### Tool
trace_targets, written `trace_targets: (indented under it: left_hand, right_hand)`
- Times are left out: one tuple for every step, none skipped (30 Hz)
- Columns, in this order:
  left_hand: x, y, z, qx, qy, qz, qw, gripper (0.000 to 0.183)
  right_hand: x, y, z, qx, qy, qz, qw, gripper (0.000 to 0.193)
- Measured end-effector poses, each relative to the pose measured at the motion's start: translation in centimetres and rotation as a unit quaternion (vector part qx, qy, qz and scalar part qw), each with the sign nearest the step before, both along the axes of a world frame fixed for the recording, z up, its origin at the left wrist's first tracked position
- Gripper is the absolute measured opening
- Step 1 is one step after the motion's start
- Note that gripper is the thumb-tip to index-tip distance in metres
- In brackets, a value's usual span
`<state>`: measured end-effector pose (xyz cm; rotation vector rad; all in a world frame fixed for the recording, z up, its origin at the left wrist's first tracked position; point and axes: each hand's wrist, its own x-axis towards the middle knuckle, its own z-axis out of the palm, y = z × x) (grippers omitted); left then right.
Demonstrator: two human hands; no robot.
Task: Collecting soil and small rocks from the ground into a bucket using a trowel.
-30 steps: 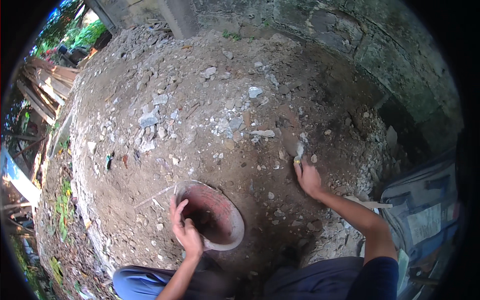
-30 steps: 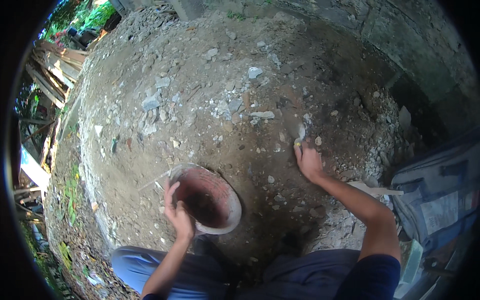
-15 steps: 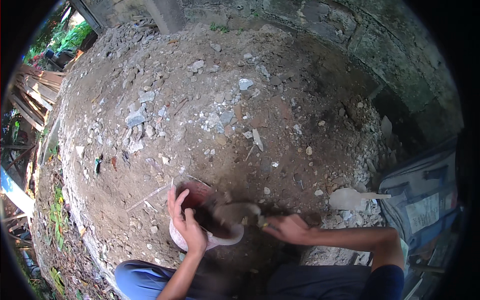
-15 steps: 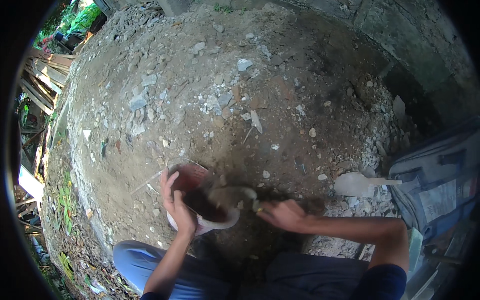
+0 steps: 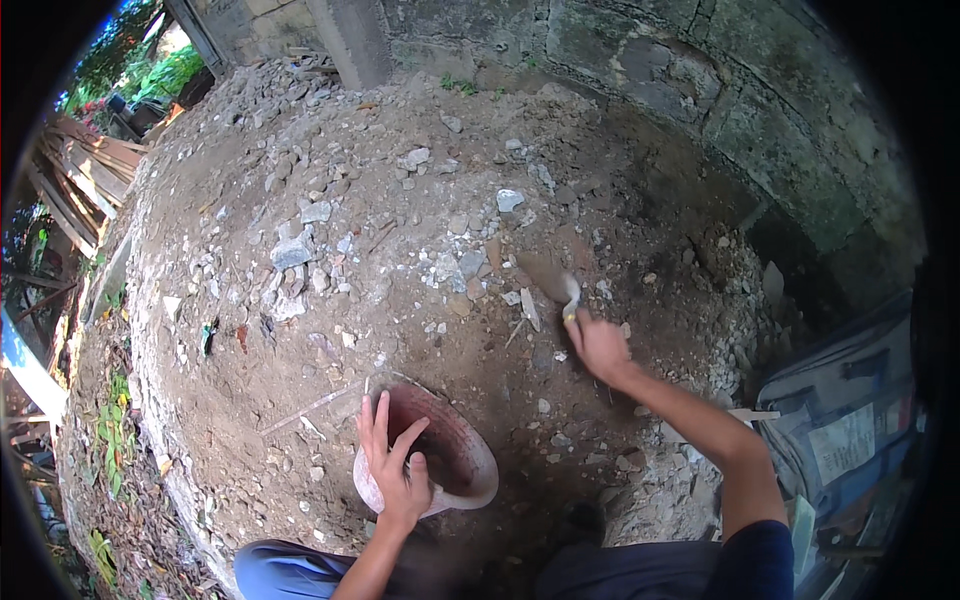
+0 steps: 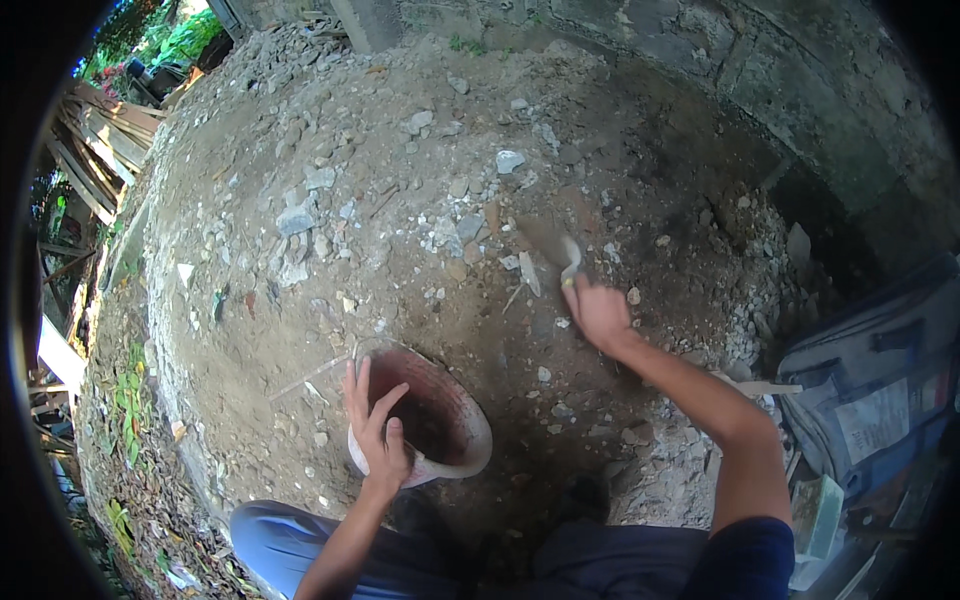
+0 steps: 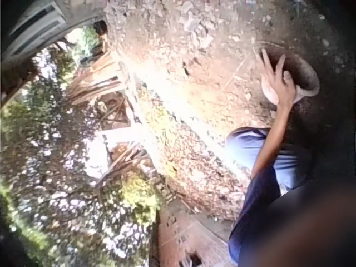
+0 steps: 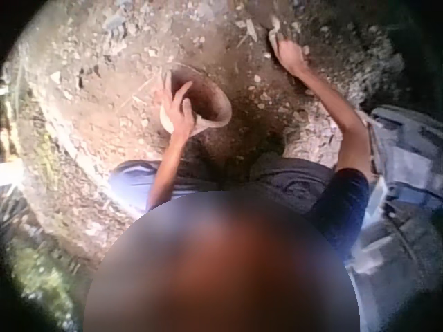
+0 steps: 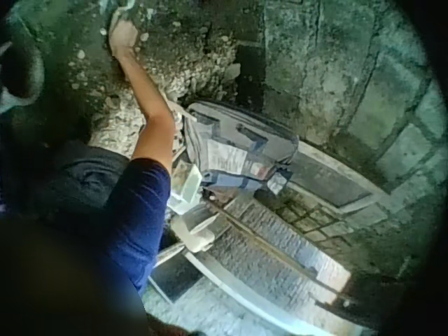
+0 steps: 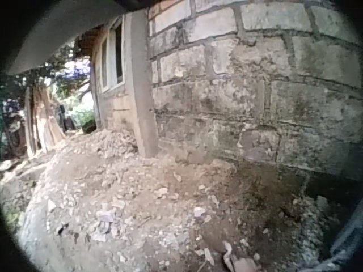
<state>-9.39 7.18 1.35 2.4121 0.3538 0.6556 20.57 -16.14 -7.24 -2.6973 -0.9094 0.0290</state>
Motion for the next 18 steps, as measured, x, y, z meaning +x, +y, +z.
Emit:
trace_targets:
  left_hand:
    - [0.2, 0.0, 0.1, -0.013, -0.016, 0.023, 1.0, 0.059]
    - [0.1, 0.0, 0.0, -0.013, -0.014, 0.02, 1.0, 0.059]
    - [0.1, 0.1, -0.1, -0.021, -0.02, 0.027, 0.999, 0.058]
    - [0.2, 0.2, -0.2, -0.028, -0.028, 0.036, 0.999, 0.056]
    - [0.5, 0.2, -0.3, -0.028, -0.027, 0.035, 0.999, 0.056]
    - [0.6, 0.0, -0.2, -0.018, -0.022, 0.034, 0.999, 0.055]
    - [0.6, -0.2, -0.2, -0.008, -0.017, 0.034, 0.999, 0.053]
    - [0.8, -0.2, -0.1, -0.01, -0.015, 0.032, 0.999, 0.053]
    - [1.0, -0.2, 0.1, -0.008, -0.021, 0.035, 0.999, 0.052]
    - [1.1, -0.3, 0.1, -0.005, -0.028, 0.039, 0.999, 0.052]
    - [1.1, -0.5, 0.0, -0.008, -0.026, 0.038, 0.999, 0.052]
    - [1.0, -0.5, 0.0, -0.009, -0.026, 0.042, 0.999, 0.051]
    - [1.0, -0.5, -0.1, -0.01, -0.027, 0.046, 0.999, 0.05]
    - [0.9, -0.4, -0.1, -0.011, -0.025, 0.046, 0.999, 0.05]
    - [0.9, -0.3, -0.1, -0.013, -0.03, 0.043, 0.999, 0.05]
    - [0.9, -0.2, -0.2, -0.015, -0.034, 0.043, 0.998, 0.05]
    - [0.9, 0.0, -0.2, -0.012, -0.032, 0.048, 0.998, 0.05]
    - [1.1, -0.2, -0.1, -0.012, -0.033, 0.044, 0.998, 0.05]
  right_hand:
    - [-1.7, 0.6, -0.9, 0.002, 0.056, -0.017, 0.998, 0.034]
    - [-3.6, 0.8, -1.7, 0.003, 0.111, -0.034, 0.993, 0.035]
    - [-5.6, 0.6, -2.6, 0.037, 0.143, -0.03, 0.989, 0.036]
    - [-7.3, 0.4, -3.4, 0.072, 0.175, -0.023, 0.982, 0.037]
    - [-8.6, 0.0, -3.4, 0.072, 0.175, -0.025, 0.982, 0.037]
    - [-10.1, -0.5, -2.7, 0.081, 0.213, -0.026, 0.973, 0.036]
    - [-11.1, -1.1, -1.9, 0.089, 0.251, -0.028, 0.963, 0.035]
    - [-11.9, -1.3, -1.2, 0.087, 0.253, -0.031, 0.963, 0.035]
    - [-12.5, -1.6, -0.5, 0.1, 0.264, -0.03, 0.959, 0.034]
    - [-13.1, -1.8, 0.0, 0.113, 0.276, -0.029, 0.954, 0.032]
    - [-13.5, -1.9, 0.3, 0.105, 0.28, -0.032, 0.954, 0.032]
    - [-14.0, -2.1, 0.7, 0.104, 0.281, -0.034, 0.954, 0.032]
    - [-14.5, -2.4, 1.2, 0.099, 0.284, -0.031, 0.953, 0.032]
    - [-15.1, -2.6, 1.8, 0.094, 0.288, -0.028, 0.953, 0.032]
    - [-15.5, -2.6, 2.9, 0.094, 0.289, -0.025, 0.952, 0.032]
    - [-15.9, -2.6, 4.0, 0.074, 0.281, 0.042, 0.956, 0.031]
    - [-16.3, -2.4, 4.6, 0.055, 0.271, 0.11, 0.955, 0.032]
    - [-16.9, -2.4, 5.0, 0.052, 0.272, 0.111, 0.955, 0.032]
